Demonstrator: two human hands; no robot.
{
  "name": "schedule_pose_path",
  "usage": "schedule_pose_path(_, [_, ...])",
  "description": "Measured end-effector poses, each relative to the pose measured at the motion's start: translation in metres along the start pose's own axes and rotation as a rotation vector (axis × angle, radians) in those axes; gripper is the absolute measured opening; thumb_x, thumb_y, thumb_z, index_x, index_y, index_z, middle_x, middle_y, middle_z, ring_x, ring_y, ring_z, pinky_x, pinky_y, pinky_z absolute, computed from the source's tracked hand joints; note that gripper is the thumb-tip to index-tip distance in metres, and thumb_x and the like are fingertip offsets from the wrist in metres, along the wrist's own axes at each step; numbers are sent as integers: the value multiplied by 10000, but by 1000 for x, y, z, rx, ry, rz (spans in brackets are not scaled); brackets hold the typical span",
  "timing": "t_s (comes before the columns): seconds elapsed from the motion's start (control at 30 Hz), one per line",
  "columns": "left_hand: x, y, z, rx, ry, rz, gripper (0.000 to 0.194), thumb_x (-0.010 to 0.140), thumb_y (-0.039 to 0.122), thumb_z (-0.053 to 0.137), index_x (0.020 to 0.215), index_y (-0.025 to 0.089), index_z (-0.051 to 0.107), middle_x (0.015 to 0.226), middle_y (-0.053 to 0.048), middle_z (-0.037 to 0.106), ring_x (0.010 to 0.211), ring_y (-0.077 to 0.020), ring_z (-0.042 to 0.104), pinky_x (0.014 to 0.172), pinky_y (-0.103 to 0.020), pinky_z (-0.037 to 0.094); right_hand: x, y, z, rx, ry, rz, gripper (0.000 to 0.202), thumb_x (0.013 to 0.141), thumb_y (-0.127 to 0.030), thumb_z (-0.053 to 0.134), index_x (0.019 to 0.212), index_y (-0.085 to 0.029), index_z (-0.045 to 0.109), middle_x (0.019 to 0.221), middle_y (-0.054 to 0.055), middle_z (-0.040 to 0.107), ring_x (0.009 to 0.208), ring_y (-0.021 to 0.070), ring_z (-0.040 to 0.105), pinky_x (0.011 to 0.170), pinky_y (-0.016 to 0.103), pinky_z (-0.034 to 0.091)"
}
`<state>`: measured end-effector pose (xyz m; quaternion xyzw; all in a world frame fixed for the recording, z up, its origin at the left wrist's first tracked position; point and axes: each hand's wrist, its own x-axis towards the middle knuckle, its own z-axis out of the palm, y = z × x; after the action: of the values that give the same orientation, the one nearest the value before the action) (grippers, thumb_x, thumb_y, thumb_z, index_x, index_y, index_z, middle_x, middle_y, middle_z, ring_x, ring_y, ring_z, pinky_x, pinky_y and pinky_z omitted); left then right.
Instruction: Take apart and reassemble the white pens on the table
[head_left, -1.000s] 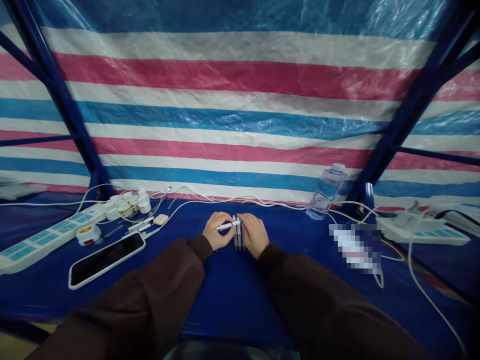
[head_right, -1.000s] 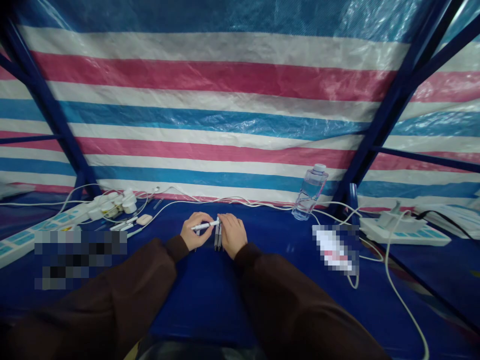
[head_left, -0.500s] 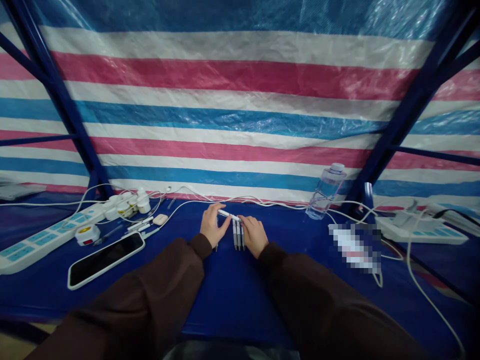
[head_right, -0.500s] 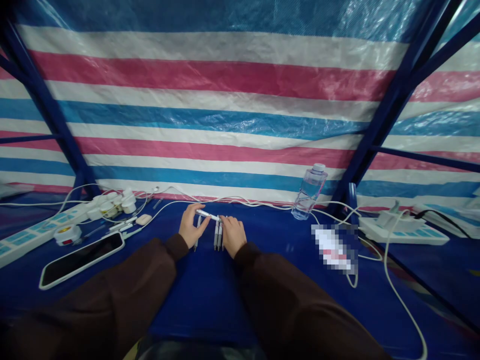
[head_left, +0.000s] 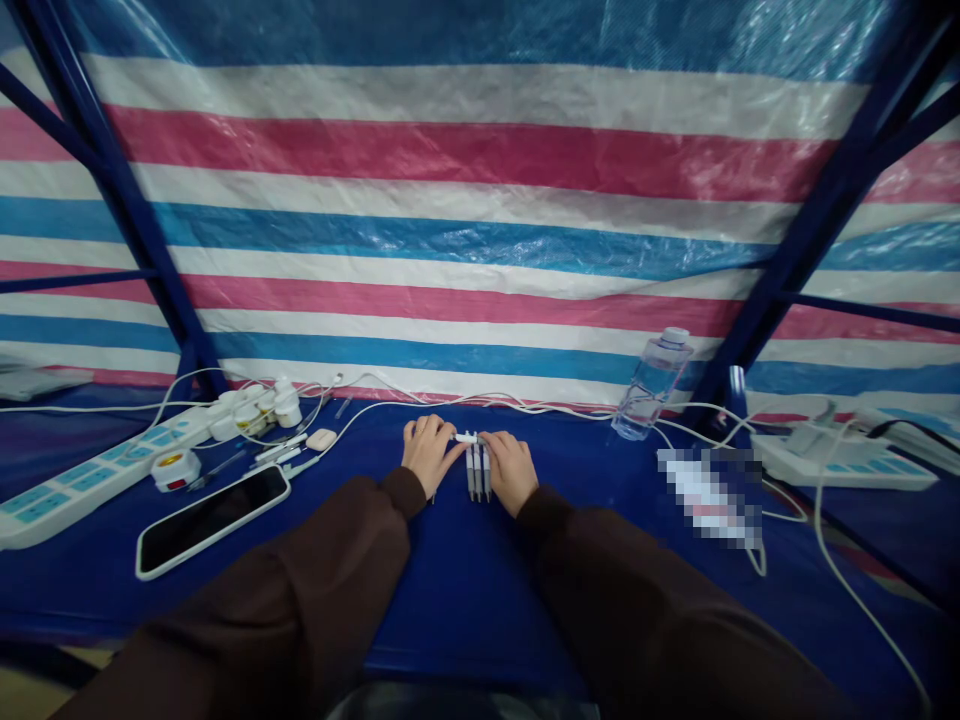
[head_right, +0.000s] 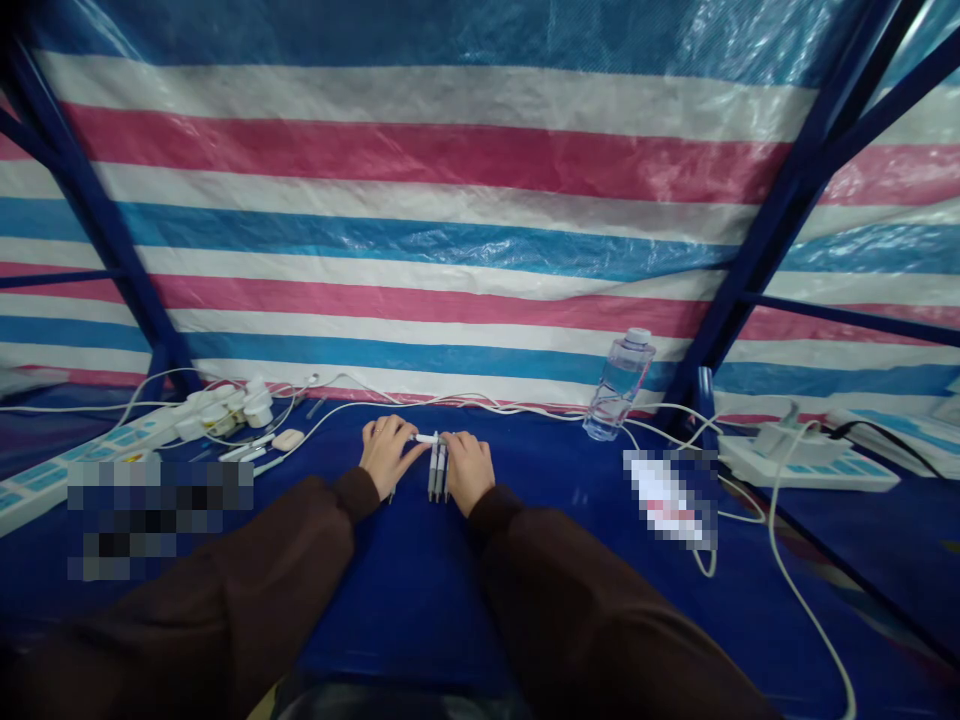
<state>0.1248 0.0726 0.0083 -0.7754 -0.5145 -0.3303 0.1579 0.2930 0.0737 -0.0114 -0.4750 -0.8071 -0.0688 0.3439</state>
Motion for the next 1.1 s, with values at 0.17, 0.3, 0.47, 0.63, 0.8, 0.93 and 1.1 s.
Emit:
schedule_pose_path(0.17, [0, 0, 0, 65, -58, 28, 332, 874, 445, 340, 821, 190, 546, 822, -59, 497, 806, -197, 417, 723, -332, 303, 0, 0, -1, -78, 63, -45, 319, 834, -78, 375, 1090, -168, 541, 1018, 87, 604, 950, 183, 512, 769, 323, 291])
schedule_pose_path(0.3, [-1, 0, 2, 79, -69, 25, 344, 869, 455, 335, 803, 188, 541, 808, -65, 489, 792, -203, 406, 710, -329, 303, -1, 2, -1, -116, 94, -83, 313, 822, -75, 397, 1079, -163, 551, 1021, 88, 615, 942, 185, 515, 781, 336, 262])
schedule_pose_path(0.47, [-2, 1, 4, 68, -60, -9, 351, 846, 480, 367, 758, 190, 544, 776, -65, 496, 800, -210, 414, 705, -336, 296, -1, 1, -6, -86, 111, -123, 233, 838, -115, 427, 990, -187, 587, 934, 57, 639, 912, 173, 520, 784, 326, 258])
schedule_pose_path(0.63, [-2, 1, 3, 55, -49, -29, 358, 827, 504, 392, 750, 192, 550, 770, -60, 508, 815, -210, 423, 715, -338, 291, 0, -5, -7, -93, 98, -86, 165, 868, -222, 437, 932, -183, 584, 882, 50, 632, 865, 168, 521, 759, 315, 268])
schedule_pose_path(0.8, [-1, 0, 3, 49, -38, -67, 365, 810, 520, 412, 726, 191, 546, 754, -57, 510, 810, -210, 424, 707, -336, 286, 0, -2, 0, -195, 59, -116, 270, 868, -130, 370, 1085, -156, 528, 1040, 95, 610, 999, 197, 481, 789, 336, 254])
schedule_pose_path(0.93, [-1, 0, 4, 38, -34, -68, 356, 803, 516, 424, 713, 192, 542, 743, -54, 508, 807, -209, 422, 704, -335, 281, 0, 1, 0, -200, 40, -96, 225, 862, -139, 396, 1021, -178, 551, 1031, 78, 607, 1002, 196, 477, 800, 337, 251])
schedule_pose_path(1.1, [-1, 1, 4, 32, -43, -54, 350, 796, 513, 437, 695, 193, 533, 737, -48, 503, 800, -204, 423, 700, -334, 281, 0, -2, -4, -174, 49, -65, 150, 875, -226, 419, 923, -173, 551, 1001, 80, 602, 943, 190, 493, 774, 322, 265])
